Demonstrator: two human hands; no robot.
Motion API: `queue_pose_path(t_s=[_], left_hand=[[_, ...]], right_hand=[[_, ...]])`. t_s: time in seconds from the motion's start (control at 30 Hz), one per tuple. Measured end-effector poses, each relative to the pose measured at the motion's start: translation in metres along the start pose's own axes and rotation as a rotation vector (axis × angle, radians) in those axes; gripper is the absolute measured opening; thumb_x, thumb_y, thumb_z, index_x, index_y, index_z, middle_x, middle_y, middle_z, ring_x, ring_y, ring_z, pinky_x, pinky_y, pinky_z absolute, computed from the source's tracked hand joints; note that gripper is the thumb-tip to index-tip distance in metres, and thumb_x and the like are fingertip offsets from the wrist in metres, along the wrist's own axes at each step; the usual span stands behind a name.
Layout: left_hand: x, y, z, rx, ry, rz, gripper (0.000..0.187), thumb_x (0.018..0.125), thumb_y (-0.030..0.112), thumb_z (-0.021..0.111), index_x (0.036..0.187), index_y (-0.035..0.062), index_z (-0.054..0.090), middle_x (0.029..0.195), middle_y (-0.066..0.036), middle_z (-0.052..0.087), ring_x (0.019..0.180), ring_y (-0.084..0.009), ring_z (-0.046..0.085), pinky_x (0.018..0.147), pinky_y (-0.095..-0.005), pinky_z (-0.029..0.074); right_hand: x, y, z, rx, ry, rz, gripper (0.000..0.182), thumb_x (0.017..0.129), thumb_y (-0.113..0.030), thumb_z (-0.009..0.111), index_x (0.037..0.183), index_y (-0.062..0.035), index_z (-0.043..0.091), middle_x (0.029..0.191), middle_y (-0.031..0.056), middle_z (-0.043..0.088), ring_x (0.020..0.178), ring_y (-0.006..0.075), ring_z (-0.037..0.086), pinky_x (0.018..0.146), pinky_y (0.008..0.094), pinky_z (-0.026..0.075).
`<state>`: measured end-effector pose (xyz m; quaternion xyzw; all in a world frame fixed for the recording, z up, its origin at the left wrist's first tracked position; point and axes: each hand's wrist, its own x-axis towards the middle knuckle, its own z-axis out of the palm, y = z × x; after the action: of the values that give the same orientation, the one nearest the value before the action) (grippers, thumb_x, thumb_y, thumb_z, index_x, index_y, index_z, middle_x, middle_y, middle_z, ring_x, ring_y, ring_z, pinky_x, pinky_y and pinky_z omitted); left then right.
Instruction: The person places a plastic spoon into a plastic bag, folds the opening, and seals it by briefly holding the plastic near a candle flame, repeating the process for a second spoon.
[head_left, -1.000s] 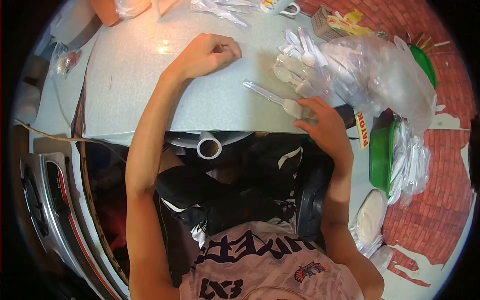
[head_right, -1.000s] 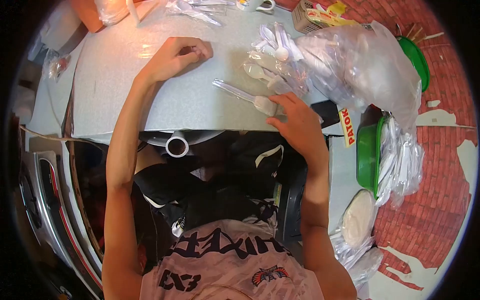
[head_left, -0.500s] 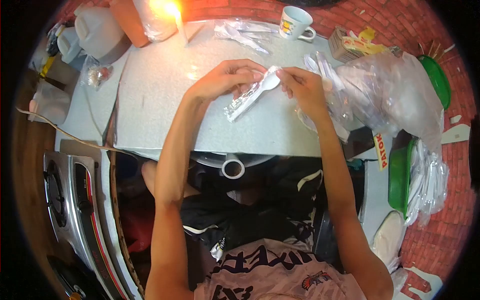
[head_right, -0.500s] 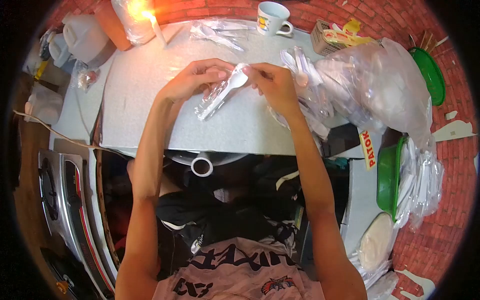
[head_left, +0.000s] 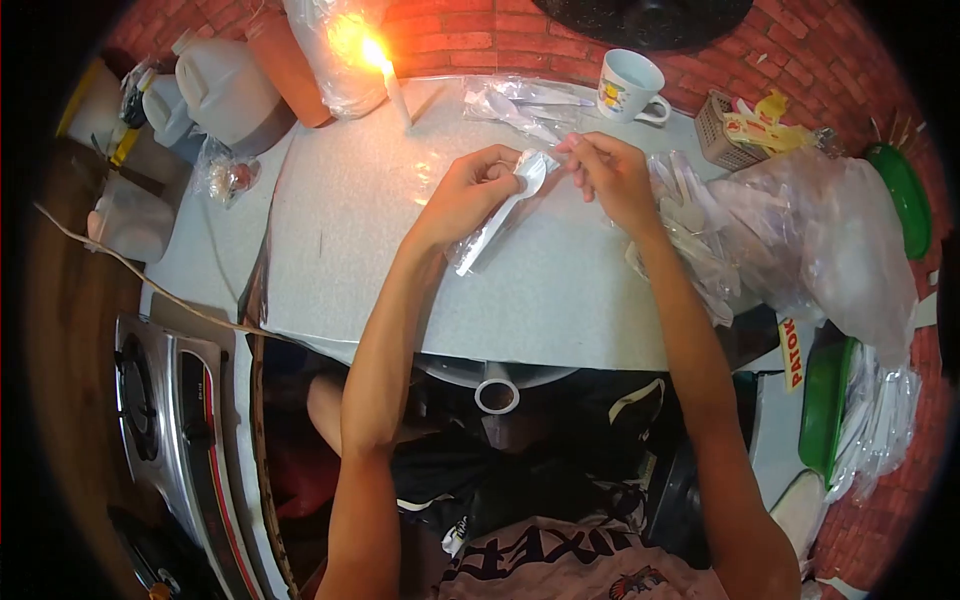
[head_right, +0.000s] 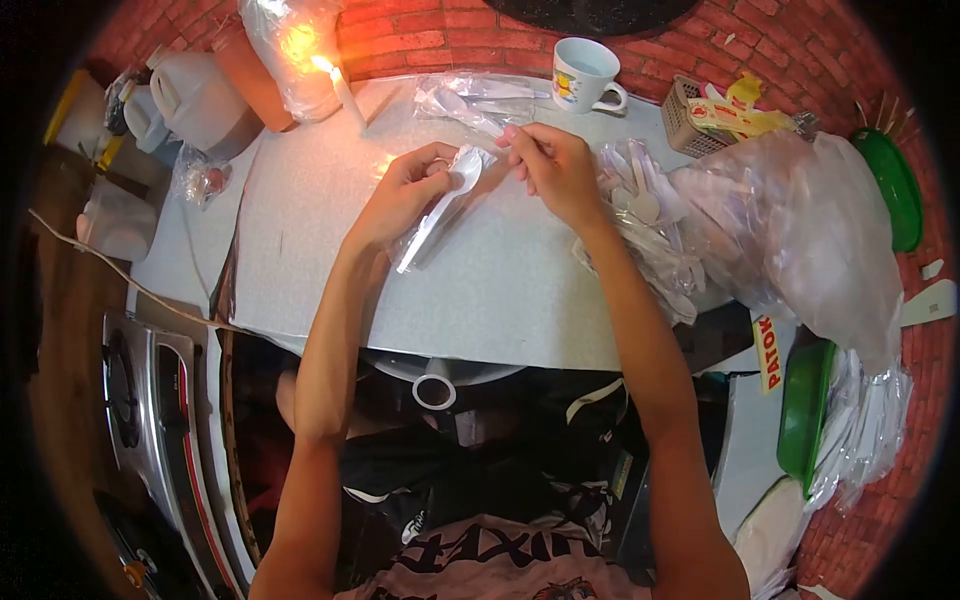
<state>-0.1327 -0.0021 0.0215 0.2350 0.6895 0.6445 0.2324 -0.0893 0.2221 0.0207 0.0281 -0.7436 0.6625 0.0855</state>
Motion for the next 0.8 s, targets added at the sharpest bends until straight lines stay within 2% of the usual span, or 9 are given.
queue_pose_path(t_s=[0.07,0.2,0.3,0.33,0.43,0.57,0.8], left_hand=[[0.001,-0.005,0.004,-0.035,0.084,0.024,0.026,0.093,0.010,0.065,0.118,0.0046,0.068,0.078,0.005,0.060,0.068,-0.0032,0.050,0.060,-0.0219,0.037],[0.002,-0.001,0.003,-0.089,0.120,0.031,0.026,0.094,0.009,0.067,0.119,0.0050,0.066,0.076,0.004,0.061,0.064,-0.0041,0.053,0.056,-0.0226,0.038],[0.002,0.004,0.001,-0.304,0.236,0.018,0.035,0.093,0.007,0.071,0.126,0.0002,0.059,0.071,-0.002,0.063,0.052,-0.0086,0.055,0.045,-0.0248,0.042],[0.003,0.005,0.001,-0.304,0.236,0.010,0.035,0.093,0.007,0.071,0.126,0.0002,0.059,0.071,-0.002,0.063,0.052,-0.0086,0.055,0.045,-0.0248,0.042],[0.006,0.001,-0.007,-0.230,0.322,0.070,0.045,0.090,0.007,0.074,0.130,-0.0033,0.054,0.073,-0.006,0.065,0.053,-0.0134,0.063,0.047,-0.0259,0.051],[0.005,0.001,-0.006,-0.194,0.331,0.066,0.045,0.090,0.007,0.073,0.130,-0.0029,0.055,0.074,-0.006,0.065,0.055,-0.0137,0.064,0.048,-0.0262,0.052],[0.007,-0.002,-0.005,-0.249,0.289,0.036,0.021,0.096,0.010,0.064,0.112,-0.0030,0.065,0.075,-0.006,0.066,0.055,-0.0136,0.063,0.051,-0.0268,0.052]], right_hand=[[-0.004,0.000,0.001,-0.051,0.117,-0.087,0.029,0.104,-0.028,0.063,0.101,-0.0022,0.076,0.073,0.0001,0.064,0.059,0.0048,0.054,0.051,0.0222,0.043],[-0.011,-0.002,0.008,-0.096,0.160,-0.141,0.026,0.103,-0.027,0.064,0.105,-0.0037,0.075,0.074,-0.0002,0.065,0.064,0.0049,0.057,0.054,0.0225,0.046],[-0.018,-0.005,0.019,-0.142,0.133,-0.114,0.022,0.101,-0.024,0.068,0.107,-0.0042,0.075,0.075,0.0000,0.065,0.068,0.0065,0.060,0.058,0.0239,0.048],[-0.020,-0.003,0.022,-0.155,0.111,-0.168,0.020,0.099,-0.022,0.071,0.108,-0.0048,0.075,0.077,0.0009,0.067,0.070,0.0078,0.061,0.059,0.0245,0.050],[-0.025,-0.008,0.027,-0.230,0.053,-0.281,0.019,0.094,-0.018,0.075,0.110,-0.0067,0.074,0.084,0.0024,0.069,0.074,0.0104,0.064,0.061,0.0263,0.051],[-0.031,-0.020,0.033,-0.403,-0.080,-0.392,0.021,0.090,-0.014,0.078,0.109,-0.0090,0.074,0.096,0.0033,0.067,0.078,0.0151,0.066,0.064,0.0296,0.052],[-0.032,-0.010,0.035,-0.423,-0.152,-0.374,0.012,0.090,-0.012,0.076,0.097,-0.0067,0.069,0.097,0.0038,0.065,0.077,0.0192,0.065,0.070,0.0318,0.052]])
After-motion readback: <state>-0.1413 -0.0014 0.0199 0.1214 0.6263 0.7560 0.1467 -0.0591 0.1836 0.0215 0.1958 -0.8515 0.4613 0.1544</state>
